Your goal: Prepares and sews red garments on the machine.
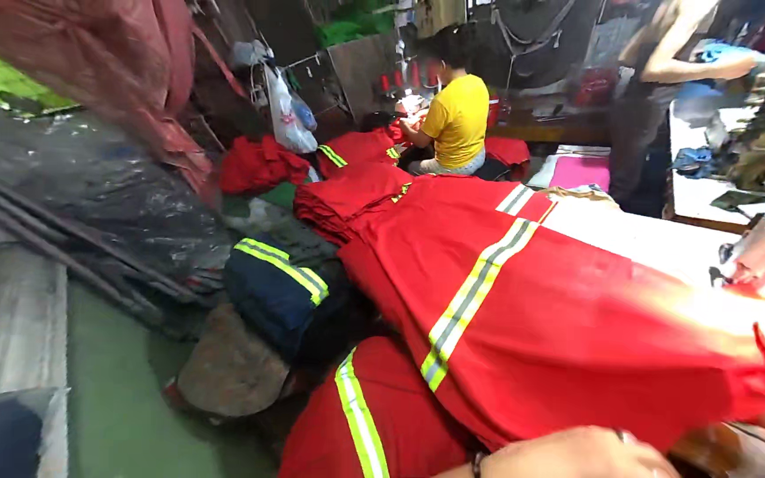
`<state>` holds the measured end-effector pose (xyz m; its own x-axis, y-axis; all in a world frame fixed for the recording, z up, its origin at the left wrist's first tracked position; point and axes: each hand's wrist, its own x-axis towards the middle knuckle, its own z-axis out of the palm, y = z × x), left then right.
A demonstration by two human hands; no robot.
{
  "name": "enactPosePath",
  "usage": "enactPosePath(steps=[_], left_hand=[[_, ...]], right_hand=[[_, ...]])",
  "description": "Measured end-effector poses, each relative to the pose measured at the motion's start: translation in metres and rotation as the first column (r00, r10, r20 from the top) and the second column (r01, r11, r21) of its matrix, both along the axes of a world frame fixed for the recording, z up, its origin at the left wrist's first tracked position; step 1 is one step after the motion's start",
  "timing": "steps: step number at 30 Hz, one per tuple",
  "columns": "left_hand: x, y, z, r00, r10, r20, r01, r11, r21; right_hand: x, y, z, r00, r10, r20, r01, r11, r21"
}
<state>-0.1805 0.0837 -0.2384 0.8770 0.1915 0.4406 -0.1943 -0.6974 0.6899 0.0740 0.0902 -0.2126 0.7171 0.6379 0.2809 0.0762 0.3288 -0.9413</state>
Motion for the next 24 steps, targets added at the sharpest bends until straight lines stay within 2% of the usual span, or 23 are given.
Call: enactPosePath(steps=[3, 5, 6, 7, 8, 10, 13, 16, 20, 21, 24], left_hand=[[0.057, 0.032, 0.008, 0.967, 0.195, 0.166, -0.236, 0.929, 0.284], [0.090, 0.052, 0.007, 0.914, 0.378, 0.148, -0.403, 0.798, 0.449], [0.103, 0.060, 0.003, 0.890, 0.440, 0.116, -0.439, 0.762, 0.477], [0.114, 0.066, 0.000, 0.879, 0.473, 0.057, -0.443, 0.770, 0.458], [0.122, 0.069, -0.004, 0.874, 0.486, 0.005, -0.440, 0.786, 0.435], [0.134, 0.071, -0.015, 0.863, 0.504, 0.019, -0.456, 0.762, 0.459], [0.138, 0.068, -0.018, 0.852, 0.523, 0.029, -0.462, 0.725, 0.510], [0.138, 0.069, -0.018, 0.854, 0.517, 0.054, -0.463, 0.710, 0.530], [0.144, 0.059, -0.019, 0.860, 0.499, 0.109, -0.469, 0.687, 0.555], [0.147, 0.058, -0.020, 0.868, 0.482, 0.118, -0.462, 0.699, 0.545], [0.156, 0.056, -0.023, 0.931, 0.349, 0.103, -0.356, 0.814, 0.459]], right_hand=[[-0.009, -0.018, -0.017, 0.994, -0.109, -0.012, 0.107, 0.991, -0.083], [-0.029, -0.028, -0.018, 0.977, -0.198, -0.076, 0.185, 0.971, -0.151], [-0.038, -0.031, -0.023, 0.971, -0.213, -0.107, 0.196, 0.969, -0.149], [-0.044, -0.034, -0.032, 0.970, -0.199, -0.138, 0.180, 0.973, -0.143], [-0.048, -0.038, -0.041, 0.969, -0.168, -0.183, 0.142, 0.979, -0.147], [-0.050, -0.046, -0.059, 0.951, -0.095, -0.296, 0.045, 0.984, -0.172], [-0.053, -0.063, -0.078, 0.935, 0.069, -0.349, -0.154, 0.963, -0.222], [-0.055, -0.079, -0.087, 0.894, 0.238, -0.380, -0.334, 0.918, -0.211], [-0.050, -0.102, -0.084, 0.796, 0.383, -0.469, -0.499, 0.854, -0.149], [-0.048, -0.107, -0.084, 0.772, 0.406, -0.490, -0.529, 0.837, -0.139], [-0.042, -0.117, -0.086, 0.723, 0.458, -0.517, -0.573, 0.816, -0.078]])
